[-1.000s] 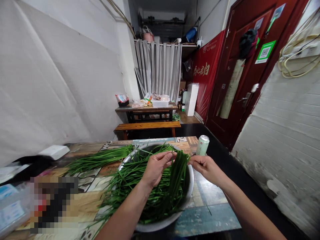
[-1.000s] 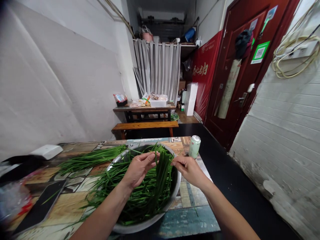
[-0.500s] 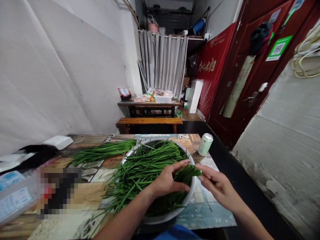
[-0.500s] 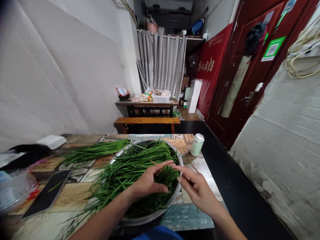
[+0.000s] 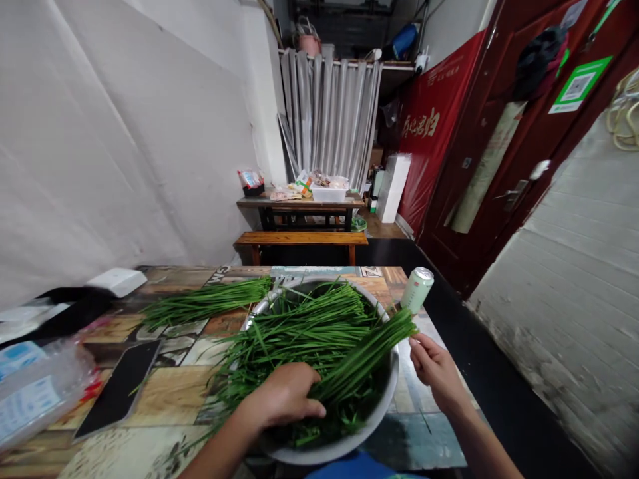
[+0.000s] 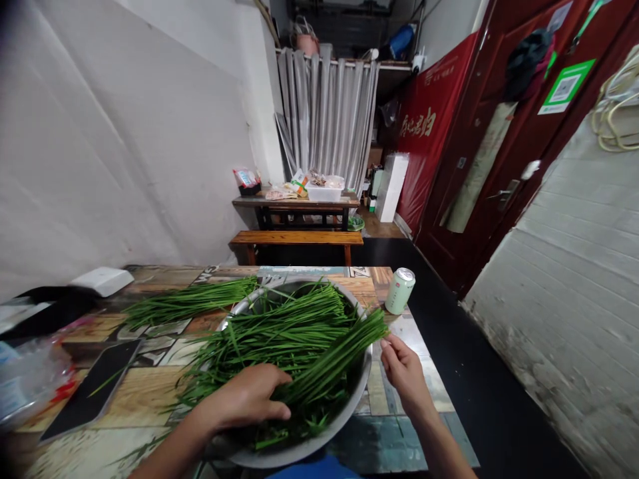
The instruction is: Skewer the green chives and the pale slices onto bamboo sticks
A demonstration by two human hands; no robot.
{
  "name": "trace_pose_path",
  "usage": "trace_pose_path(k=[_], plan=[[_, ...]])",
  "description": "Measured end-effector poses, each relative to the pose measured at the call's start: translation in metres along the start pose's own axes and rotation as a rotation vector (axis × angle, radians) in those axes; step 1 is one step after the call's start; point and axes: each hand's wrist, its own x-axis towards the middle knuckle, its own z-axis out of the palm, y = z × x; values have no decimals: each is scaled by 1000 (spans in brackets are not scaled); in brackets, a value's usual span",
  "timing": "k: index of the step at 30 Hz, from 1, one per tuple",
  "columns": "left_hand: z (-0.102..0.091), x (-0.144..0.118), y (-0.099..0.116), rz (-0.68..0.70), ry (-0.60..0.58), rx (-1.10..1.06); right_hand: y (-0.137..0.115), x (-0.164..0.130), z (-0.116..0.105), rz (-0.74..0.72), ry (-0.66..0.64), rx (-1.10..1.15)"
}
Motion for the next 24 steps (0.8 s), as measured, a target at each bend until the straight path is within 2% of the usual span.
trace_pose_path(k=[3,6,8,10,13,15,20,24], plan=[[-25,7,9,63,105,118,14,13,-12,85,-16,-35],[-35,36,11,67,198,169,10,22,-17,1,-59,-82],[-26,59,5,144,237,163,5,27,-17,-71,-84,-109],[-9,79,-4,252,278,135,4,32,-15,-86,-89,-111],[15,96,-21,270,348,159,8,39,-9,-58,-86,-109],[23,102,-33,270,359,167,14,43,-2,-108,-85,-154],[9,112,-52,311,317,120,22,51,14,-357,31,-375],[-5,109,-48,324,278,132,16,50,16,-416,21,-491]])
